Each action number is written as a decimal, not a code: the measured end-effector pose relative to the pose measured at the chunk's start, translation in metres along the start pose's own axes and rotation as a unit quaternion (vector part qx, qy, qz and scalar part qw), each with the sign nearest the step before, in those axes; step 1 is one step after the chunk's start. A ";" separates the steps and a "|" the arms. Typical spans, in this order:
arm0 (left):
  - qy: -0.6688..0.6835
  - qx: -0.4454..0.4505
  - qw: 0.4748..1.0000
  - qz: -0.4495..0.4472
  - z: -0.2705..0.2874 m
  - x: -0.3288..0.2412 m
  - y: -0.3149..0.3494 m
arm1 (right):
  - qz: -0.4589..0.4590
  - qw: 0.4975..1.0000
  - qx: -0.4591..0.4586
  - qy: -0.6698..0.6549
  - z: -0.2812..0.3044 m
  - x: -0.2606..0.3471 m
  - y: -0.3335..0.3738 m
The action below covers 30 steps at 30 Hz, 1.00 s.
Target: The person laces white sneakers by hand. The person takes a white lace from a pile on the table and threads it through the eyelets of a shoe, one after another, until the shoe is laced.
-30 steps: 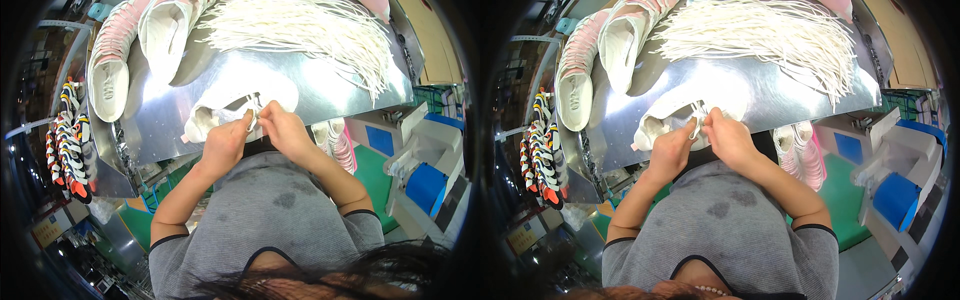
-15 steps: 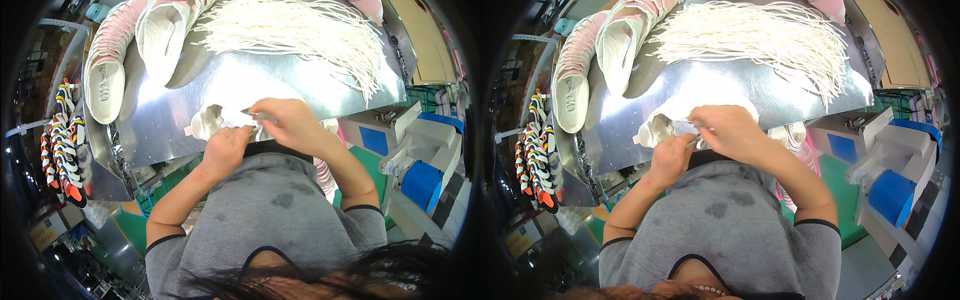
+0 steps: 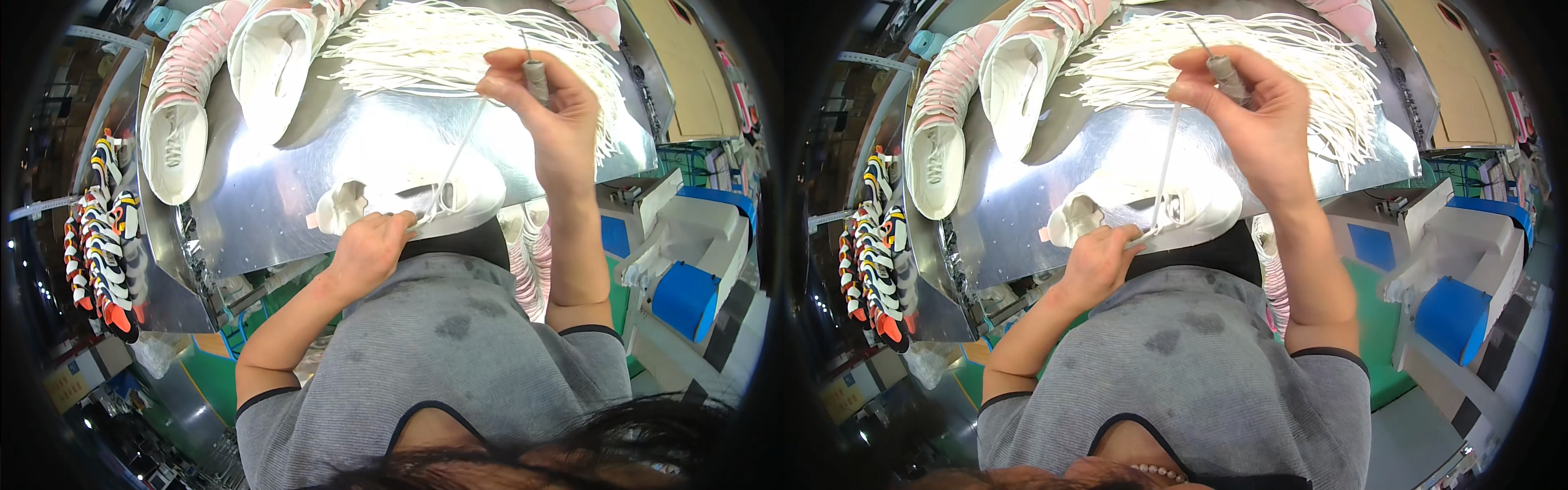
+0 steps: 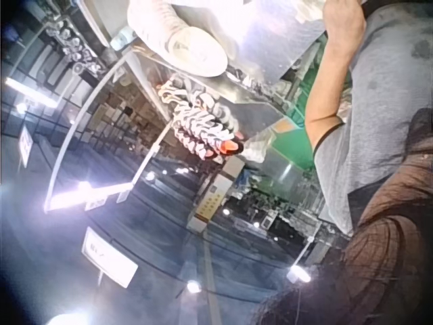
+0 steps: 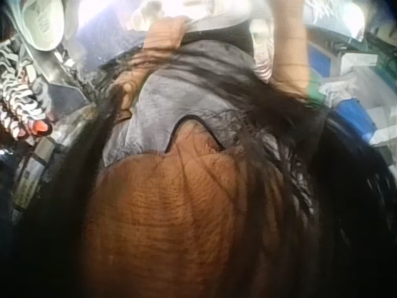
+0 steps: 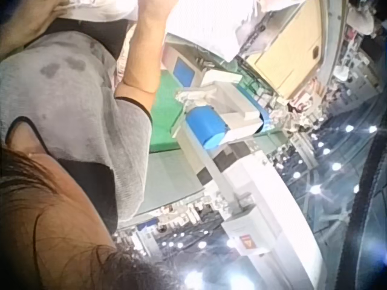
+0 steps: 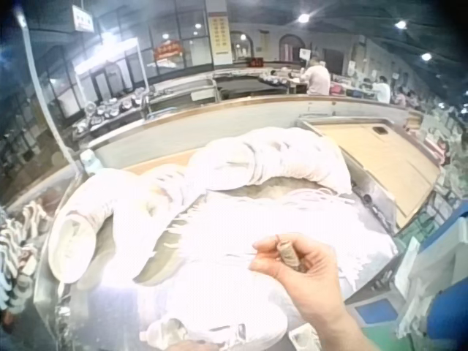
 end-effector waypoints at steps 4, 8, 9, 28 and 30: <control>0.007 0.006 1.000 -0.012 0.001 -0.003 -0.005 | -0.101 0.987 0.102 0.078 -0.037 -0.077 0.046; 0.021 -0.073 0.996 0.047 0.015 -0.005 -0.006 | -0.115 0.991 0.069 0.014 -0.037 -0.098 0.047; 0.019 -0.074 0.996 0.043 0.015 -0.008 -0.009 | -0.139 0.989 0.055 -0.001 -0.036 -0.110 0.047; -0.028 -0.131 0.987 0.088 0.017 -0.010 -0.022 | -0.094 0.993 -0.039 -0.062 -0.024 -0.128 0.058; -0.012 -0.072 0.995 0.070 0.018 -0.011 -0.021 | -0.094 0.993 -0.017 -0.062 -0.028 -0.129 0.057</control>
Point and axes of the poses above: each hand's wrist, its own y-axis away from the middle knuckle, its own z-axis out of the back of the hand, x = y × z, the point moved 10 cm from there along -y, towards the middle knuckle, and after that the axes turned 5 degrees about z, right-handed, at the moved point
